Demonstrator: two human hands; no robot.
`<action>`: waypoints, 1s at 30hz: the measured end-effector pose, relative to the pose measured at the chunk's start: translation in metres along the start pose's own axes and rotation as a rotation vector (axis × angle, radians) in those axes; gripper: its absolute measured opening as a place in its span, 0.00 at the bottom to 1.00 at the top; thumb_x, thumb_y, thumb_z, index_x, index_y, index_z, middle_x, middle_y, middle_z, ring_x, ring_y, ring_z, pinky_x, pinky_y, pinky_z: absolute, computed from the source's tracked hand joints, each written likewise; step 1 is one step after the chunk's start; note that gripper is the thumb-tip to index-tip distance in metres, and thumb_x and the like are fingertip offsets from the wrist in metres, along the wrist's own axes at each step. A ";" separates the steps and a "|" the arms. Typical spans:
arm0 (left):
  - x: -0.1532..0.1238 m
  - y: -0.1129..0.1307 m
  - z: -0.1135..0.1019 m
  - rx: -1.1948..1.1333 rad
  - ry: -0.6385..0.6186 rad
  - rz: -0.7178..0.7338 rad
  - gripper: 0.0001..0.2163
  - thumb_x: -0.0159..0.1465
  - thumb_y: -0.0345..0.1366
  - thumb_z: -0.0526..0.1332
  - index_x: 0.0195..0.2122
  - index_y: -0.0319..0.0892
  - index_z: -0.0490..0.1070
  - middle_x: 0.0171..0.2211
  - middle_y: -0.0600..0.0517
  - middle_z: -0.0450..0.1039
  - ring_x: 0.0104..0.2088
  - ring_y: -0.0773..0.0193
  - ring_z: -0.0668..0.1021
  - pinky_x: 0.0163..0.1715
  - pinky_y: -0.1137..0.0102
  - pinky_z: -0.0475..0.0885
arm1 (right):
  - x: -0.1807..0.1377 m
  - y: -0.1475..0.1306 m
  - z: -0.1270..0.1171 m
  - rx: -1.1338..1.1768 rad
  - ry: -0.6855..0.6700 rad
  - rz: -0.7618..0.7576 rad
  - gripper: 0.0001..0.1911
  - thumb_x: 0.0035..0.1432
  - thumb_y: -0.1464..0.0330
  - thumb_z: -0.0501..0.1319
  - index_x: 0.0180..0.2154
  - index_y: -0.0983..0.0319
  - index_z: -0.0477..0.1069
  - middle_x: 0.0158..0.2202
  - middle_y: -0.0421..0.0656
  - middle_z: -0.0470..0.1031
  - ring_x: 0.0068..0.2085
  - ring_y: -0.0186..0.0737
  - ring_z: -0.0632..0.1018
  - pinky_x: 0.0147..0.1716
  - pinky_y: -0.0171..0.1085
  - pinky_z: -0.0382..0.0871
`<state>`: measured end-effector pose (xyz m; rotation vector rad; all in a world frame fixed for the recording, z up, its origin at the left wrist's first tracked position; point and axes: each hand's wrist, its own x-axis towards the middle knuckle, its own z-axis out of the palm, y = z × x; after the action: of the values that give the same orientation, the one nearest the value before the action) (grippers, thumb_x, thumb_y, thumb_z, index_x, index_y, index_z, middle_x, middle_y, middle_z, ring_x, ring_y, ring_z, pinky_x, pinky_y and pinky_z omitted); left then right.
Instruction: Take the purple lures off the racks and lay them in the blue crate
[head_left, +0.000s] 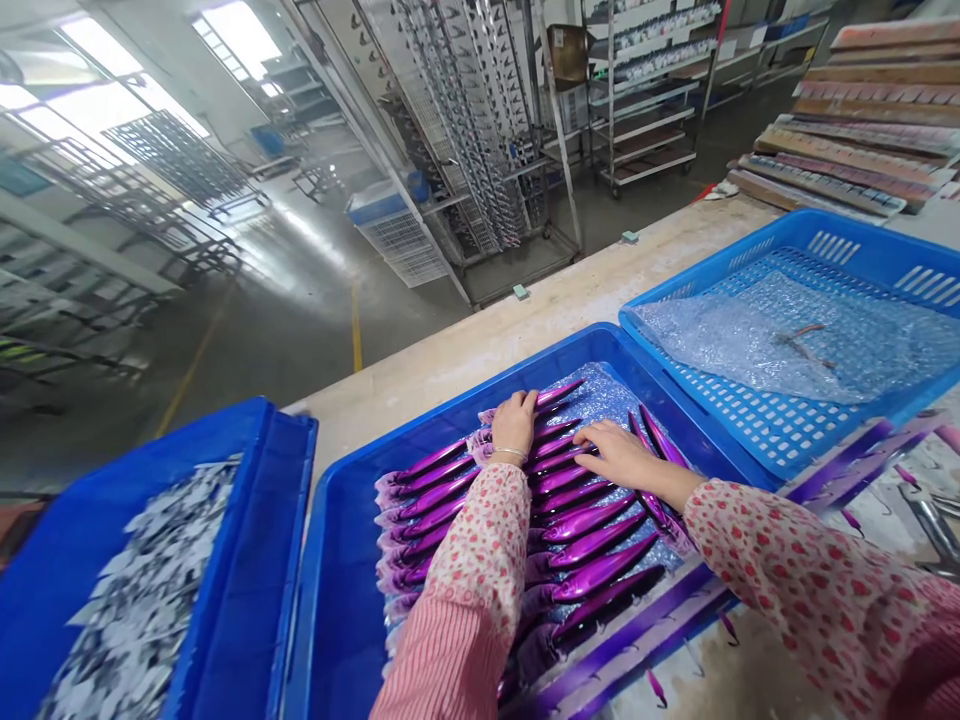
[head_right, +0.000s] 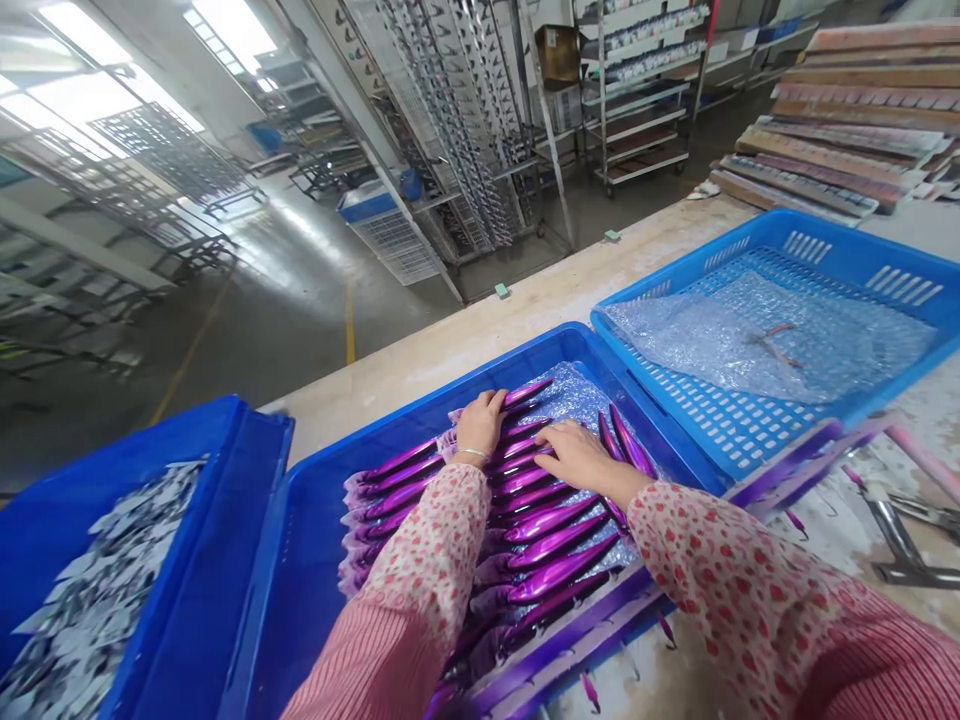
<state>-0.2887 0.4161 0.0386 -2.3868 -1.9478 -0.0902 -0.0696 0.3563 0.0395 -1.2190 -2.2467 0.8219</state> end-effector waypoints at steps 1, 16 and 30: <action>-0.001 -0.003 0.003 0.010 0.002 -0.026 0.20 0.70 0.33 0.51 0.62 0.42 0.65 0.56 0.40 0.70 0.53 0.52 0.74 0.55 0.60 0.67 | 0.000 0.000 0.000 -0.001 -0.019 -0.004 0.10 0.63 0.66 0.61 0.45 0.60 0.75 0.44 0.47 0.79 0.47 0.48 0.75 0.49 0.46 0.67; -0.026 -0.006 0.021 0.049 0.071 -0.167 0.29 0.70 0.49 0.51 0.67 0.37 0.58 0.65 0.35 0.62 0.64 0.44 0.64 0.61 0.49 0.60 | 0.000 -0.005 -0.005 -0.068 -0.132 0.065 0.11 0.63 0.66 0.60 0.45 0.61 0.75 0.42 0.46 0.80 0.47 0.49 0.76 0.47 0.44 0.67; -0.383 -0.041 -0.107 -0.355 0.252 -0.458 0.31 0.51 0.61 0.59 0.50 0.46 0.72 0.53 0.39 0.76 0.54 0.37 0.76 0.57 0.45 0.69 | -0.026 -0.022 -0.082 0.752 0.667 0.190 0.14 0.60 0.62 0.58 0.44 0.62 0.72 0.34 0.43 0.80 0.38 0.38 0.80 0.41 0.38 0.72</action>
<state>-0.4068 0.0416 0.1137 -1.9119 -2.4618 -0.7733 -0.0180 0.3483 0.1107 -1.1025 -1.1432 1.0072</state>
